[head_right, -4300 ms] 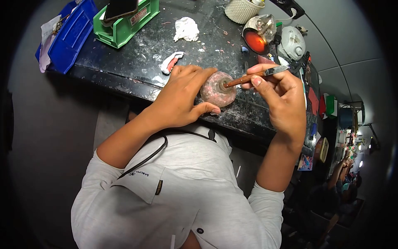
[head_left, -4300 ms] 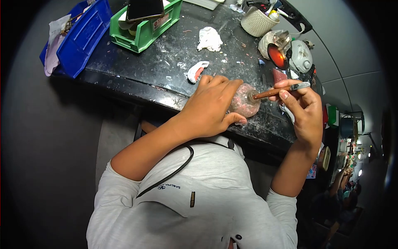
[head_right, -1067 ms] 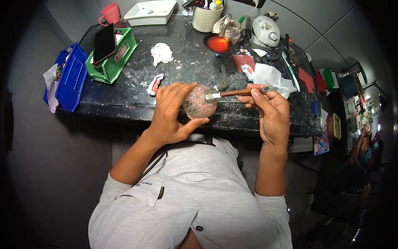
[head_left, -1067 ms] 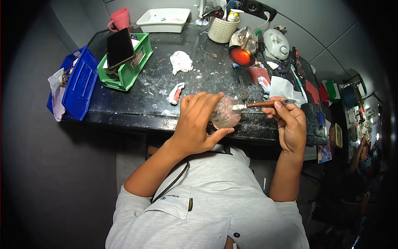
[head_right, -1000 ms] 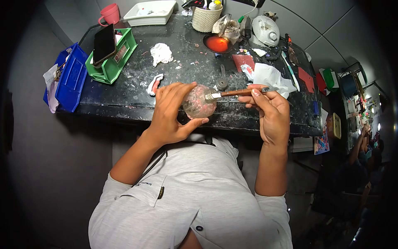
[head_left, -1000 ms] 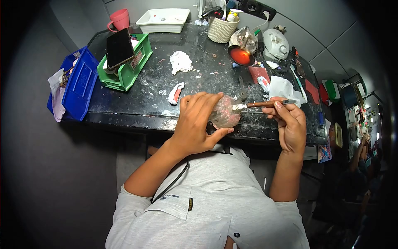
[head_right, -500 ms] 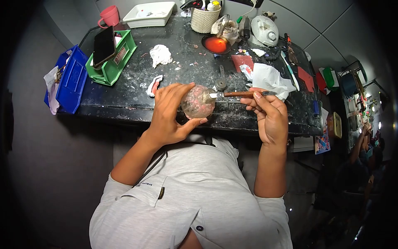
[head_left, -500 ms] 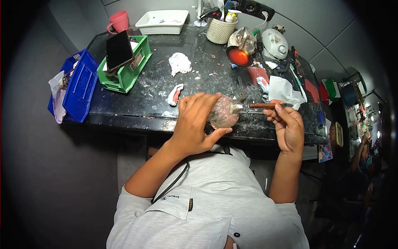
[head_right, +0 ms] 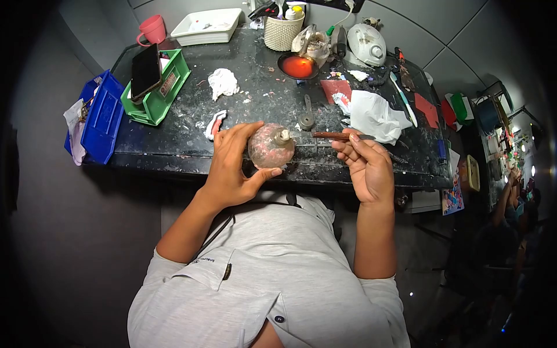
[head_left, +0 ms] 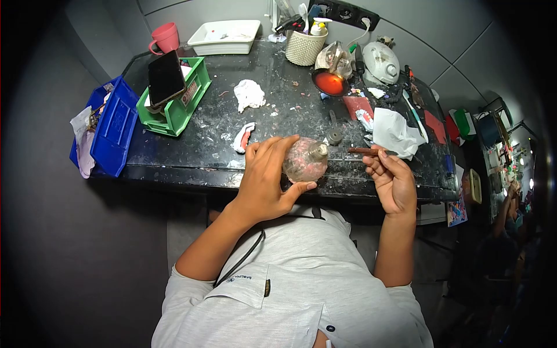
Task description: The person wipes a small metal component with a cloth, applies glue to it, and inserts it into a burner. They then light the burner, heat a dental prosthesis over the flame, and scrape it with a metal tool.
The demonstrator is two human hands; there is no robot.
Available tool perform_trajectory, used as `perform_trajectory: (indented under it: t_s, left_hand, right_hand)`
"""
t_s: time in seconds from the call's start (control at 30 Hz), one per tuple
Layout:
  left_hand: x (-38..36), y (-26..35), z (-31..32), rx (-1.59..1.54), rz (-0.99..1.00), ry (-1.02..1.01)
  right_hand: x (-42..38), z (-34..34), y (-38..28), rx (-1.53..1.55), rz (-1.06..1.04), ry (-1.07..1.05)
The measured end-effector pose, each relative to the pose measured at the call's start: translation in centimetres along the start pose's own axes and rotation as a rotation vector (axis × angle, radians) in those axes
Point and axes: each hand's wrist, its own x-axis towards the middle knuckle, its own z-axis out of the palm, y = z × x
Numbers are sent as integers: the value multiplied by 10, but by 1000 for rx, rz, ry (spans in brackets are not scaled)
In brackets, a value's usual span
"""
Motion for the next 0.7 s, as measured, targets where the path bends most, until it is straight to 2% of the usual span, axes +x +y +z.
perform_trajectory:
  t_s: [0.4,0.57,0.7]
  left_hand:
    - [-3,1,-8,-21,-82,-71]
    - [5,7,-16,-101,7,50]
    - [12,7,-15,-145,-5,42]
  right_hand:
    - [-4,16,2,26,-19,-56]
    - [-6,14,2,48,-23,-79]
    - [-8,14,-2,37,-10,-106]
